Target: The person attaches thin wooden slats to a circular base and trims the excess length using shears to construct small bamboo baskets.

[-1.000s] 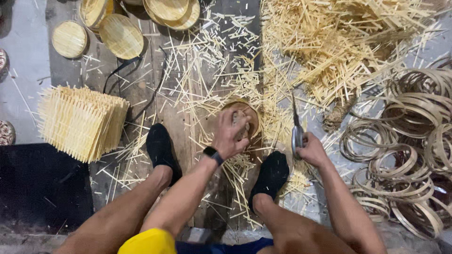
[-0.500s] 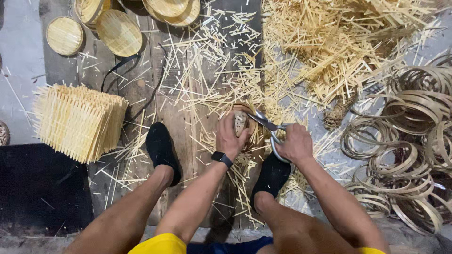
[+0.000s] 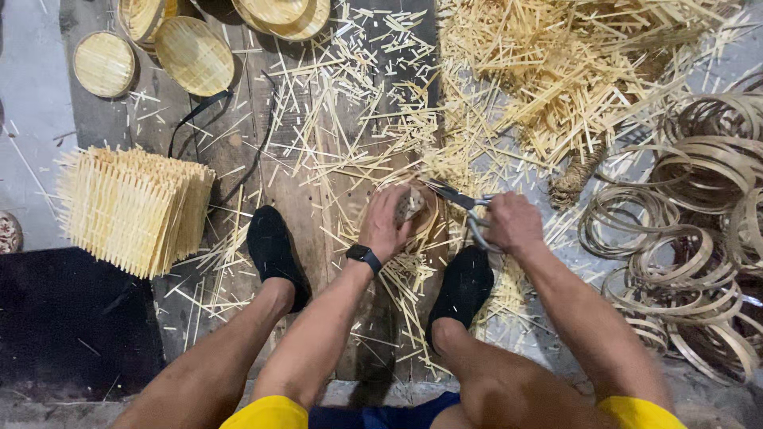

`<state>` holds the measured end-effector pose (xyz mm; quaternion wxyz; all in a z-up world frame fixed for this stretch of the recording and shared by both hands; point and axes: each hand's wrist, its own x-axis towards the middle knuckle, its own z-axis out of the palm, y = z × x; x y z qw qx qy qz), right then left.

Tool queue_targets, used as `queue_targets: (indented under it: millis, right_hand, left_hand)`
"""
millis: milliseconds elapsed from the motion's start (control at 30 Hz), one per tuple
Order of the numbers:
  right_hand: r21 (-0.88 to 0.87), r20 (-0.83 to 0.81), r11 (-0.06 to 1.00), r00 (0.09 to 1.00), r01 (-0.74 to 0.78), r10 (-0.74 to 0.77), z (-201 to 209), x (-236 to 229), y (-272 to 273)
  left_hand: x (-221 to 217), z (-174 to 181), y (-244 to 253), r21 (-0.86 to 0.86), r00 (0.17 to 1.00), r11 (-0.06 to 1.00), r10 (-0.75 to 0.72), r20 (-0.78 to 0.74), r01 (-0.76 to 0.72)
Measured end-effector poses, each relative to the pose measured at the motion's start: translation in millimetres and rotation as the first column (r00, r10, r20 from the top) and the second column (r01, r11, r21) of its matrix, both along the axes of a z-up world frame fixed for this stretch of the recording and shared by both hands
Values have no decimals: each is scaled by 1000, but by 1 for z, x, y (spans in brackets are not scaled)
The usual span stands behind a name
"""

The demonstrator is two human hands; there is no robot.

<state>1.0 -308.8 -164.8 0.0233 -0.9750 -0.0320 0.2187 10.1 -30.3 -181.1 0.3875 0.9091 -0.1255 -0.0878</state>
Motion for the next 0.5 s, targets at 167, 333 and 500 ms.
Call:
queue_targets:
  millis: [167,333,500]
  right_hand:
    - [9,-206,998,977,60,-57,7,2,-4]
    - [-9,82,996,993,-87,87,-20,2,-2]
    - [-39,-197,999,980,18,-25,-6,5,-19]
  left_hand:
    - [5,11,6,-125,998,990,-69,-12,67]
    - [9,12,11,-38,994,994,-102,43,103]
    - [-16,18,-23,-65,913,912,397,-95,-404]
